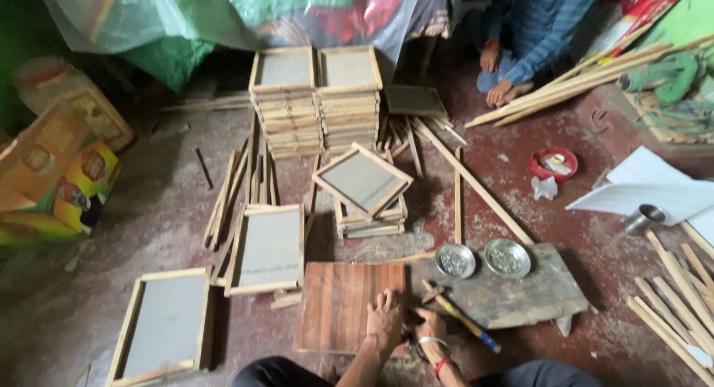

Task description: The person sits on the floor and assembles wooden frames by attaching thin wooden strips to a rectangular board using a hammer and nails. They repeatedly position the strips, hammer nails to secure them, and flip the board to work on different sides.

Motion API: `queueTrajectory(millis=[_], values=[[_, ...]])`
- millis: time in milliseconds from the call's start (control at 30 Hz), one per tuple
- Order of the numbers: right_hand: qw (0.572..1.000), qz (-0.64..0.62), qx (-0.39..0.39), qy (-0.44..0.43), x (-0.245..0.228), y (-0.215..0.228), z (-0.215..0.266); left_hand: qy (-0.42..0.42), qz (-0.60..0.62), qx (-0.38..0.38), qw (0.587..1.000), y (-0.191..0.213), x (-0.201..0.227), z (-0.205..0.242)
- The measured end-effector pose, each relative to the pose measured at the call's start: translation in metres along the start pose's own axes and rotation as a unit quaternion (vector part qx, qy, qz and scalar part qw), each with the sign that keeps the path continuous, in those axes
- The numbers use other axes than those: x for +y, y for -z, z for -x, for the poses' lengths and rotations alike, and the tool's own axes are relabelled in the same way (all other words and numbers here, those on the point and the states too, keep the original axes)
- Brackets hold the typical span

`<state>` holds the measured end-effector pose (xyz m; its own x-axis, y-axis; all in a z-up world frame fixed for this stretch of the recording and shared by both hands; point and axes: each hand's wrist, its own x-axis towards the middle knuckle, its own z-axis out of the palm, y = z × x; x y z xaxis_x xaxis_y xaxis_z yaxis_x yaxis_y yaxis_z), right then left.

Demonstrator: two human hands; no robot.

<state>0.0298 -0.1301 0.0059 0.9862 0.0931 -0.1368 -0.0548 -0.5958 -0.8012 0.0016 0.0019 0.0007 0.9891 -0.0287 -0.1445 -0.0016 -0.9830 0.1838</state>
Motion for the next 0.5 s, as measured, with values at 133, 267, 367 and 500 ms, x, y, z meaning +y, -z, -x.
queueTrajectory(millis=[133, 267, 367, 500], values=[[0.999, -0.004, -0.022, -0.032, 0.006, 0.0, 0.003, 0.004, -0.028, 0.013, 1.0, -0.006, 0.002, 0.0], [0.999, -0.006, 0.012, 0.051, 0.021, -0.008, -0.005, -0.008, -0.037, 0.101, 0.994, -0.003, 0.001, -0.003], [0.998, -0.052, -0.027, -0.004, 0.034, -0.012, -0.01, -0.012, -0.014, 0.06, 0.998, 0.007, 0.0, 0.006], [0.997, 0.003, 0.016, 0.081, 0.051, -0.014, -0.001, -0.008, 0.076, 0.047, 0.996, 0.023, -0.006, 0.023]])
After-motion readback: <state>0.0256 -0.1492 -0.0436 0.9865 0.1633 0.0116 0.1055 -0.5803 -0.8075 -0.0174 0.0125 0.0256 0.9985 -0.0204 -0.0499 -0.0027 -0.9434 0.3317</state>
